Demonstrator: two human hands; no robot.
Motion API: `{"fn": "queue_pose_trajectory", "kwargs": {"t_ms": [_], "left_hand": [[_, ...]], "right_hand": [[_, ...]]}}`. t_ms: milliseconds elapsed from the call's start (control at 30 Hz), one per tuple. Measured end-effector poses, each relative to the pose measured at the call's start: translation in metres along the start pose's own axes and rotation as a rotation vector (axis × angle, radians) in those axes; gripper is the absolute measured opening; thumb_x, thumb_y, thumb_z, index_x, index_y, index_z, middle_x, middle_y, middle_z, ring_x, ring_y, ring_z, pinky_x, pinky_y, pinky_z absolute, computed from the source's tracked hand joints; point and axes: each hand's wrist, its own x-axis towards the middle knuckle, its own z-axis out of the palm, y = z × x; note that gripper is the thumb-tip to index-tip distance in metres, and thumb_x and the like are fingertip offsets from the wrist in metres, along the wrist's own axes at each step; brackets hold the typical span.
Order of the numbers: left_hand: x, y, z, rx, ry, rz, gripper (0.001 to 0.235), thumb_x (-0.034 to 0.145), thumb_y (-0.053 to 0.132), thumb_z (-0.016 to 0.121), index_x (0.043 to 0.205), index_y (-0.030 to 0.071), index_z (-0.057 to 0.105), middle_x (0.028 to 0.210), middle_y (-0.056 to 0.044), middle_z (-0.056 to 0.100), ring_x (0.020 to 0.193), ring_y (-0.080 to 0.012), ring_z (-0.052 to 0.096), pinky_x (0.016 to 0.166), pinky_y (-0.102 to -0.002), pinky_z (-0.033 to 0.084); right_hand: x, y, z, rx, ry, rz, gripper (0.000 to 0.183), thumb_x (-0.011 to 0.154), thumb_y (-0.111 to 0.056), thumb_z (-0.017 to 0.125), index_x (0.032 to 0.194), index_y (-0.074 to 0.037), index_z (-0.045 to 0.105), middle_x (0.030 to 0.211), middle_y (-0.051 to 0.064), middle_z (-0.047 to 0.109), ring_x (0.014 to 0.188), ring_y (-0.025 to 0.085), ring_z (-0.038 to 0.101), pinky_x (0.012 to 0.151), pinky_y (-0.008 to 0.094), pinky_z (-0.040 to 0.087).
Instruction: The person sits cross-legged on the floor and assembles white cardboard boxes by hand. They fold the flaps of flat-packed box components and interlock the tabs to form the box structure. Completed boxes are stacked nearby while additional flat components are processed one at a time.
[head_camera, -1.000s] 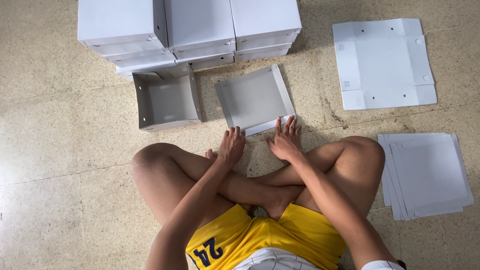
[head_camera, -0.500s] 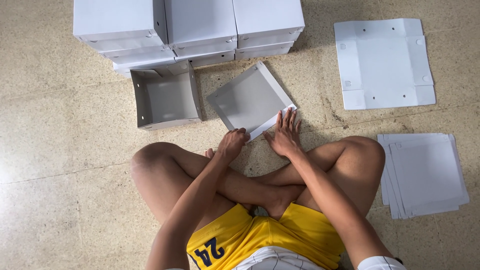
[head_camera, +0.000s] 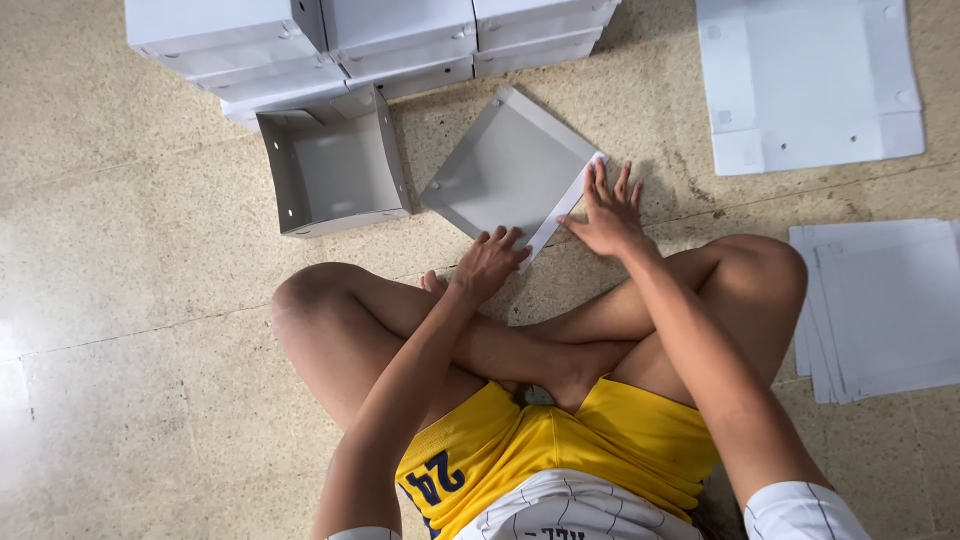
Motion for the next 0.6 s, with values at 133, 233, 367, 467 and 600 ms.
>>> {"fn": "queue_pose_trajectory", "kwargs": {"t_ms": [133,233,367,467,600], "left_hand": [[-0.003,0.01,-0.053,0.104,0.008,0.146,0.036,0.092,0.024,0.072,0.126,0.014,0.065,0.144,-0.004,0.047,0.135,-0.0246,0.044,0.106,-0.044,0.039],[0.019,-0.005,-0.008,-0.062,0.078,0.288,0.027,0.093,0.017,0.069,0.117,0.004,0.069,0.154,-0.006,0.046,0.139,-0.029,0.048,0.112,-0.049,0.038],[0.048,-0.011,0.0,-0.207,0.345,0.323,0.026,0.094,0.023,0.067,0.109,0.003,0.072,0.148,-0.008,0.055,0.133,-0.0304,0.056,0.108,-0.05,0.041],[0.064,-0.008,0.012,-0.34,0.64,0.323,0.028,0.098,0.029,0.065,0.113,0.007,0.073,0.141,-0.009,0.062,0.13,-0.0298,0.059,0.104,-0.047,0.043],[0.065,-0.006,0.012,-0.441,0.6,0.212,0.035,0.094,0.033,0.069,0.124,0.017,0.07,0.141,-0.004,0.063,0.132,-0.0223,0.058,0.106,-0.04,0.043]], "right_hand": [[0.003,-0.002,-0.013,0.084,-0.06,-0.01,0.104,0.093,-0.073,0.042,0.163,-0.004,0.005,0.17,0.016,-0.007,0.149,0.055,-0.007,0.117,0.074,0.0],[0.009,0.005,-0.012,0.176,-0.008,-0.026,0.1,0.094,-0.057,0.052,0.163,-0.004,0.004,0.17,0.015,-0.008,0.146,0.057,-0.013,0.115,0.075,-0.002],[0.024,0.001,-0.009,0.252,0.069,0.052,0.075,0.103,-0.036,0.045,0.163,-0.002,0.015,0.17,0.018,0.002,0.147,0.056,-0.011,0.116,0.073,-0.003],[0.027,-0.001,-0.01,0.231,0.123,0.027,0.066,0.102,-0.028,0.048,0.161,-0.003,0.028,0.169,0.021,0.008,0.147,0.057,-0.002,0.115,0.074,0.001],[0.027,-0.006,-0.018,0.224,0.204,0.037,0.057,0.095,-0.024,0.064,0.147,-0.002,0.053,0.16,0.028,0.03,0.142,0.06,0.022,0.113,0.066,0.023]]}}
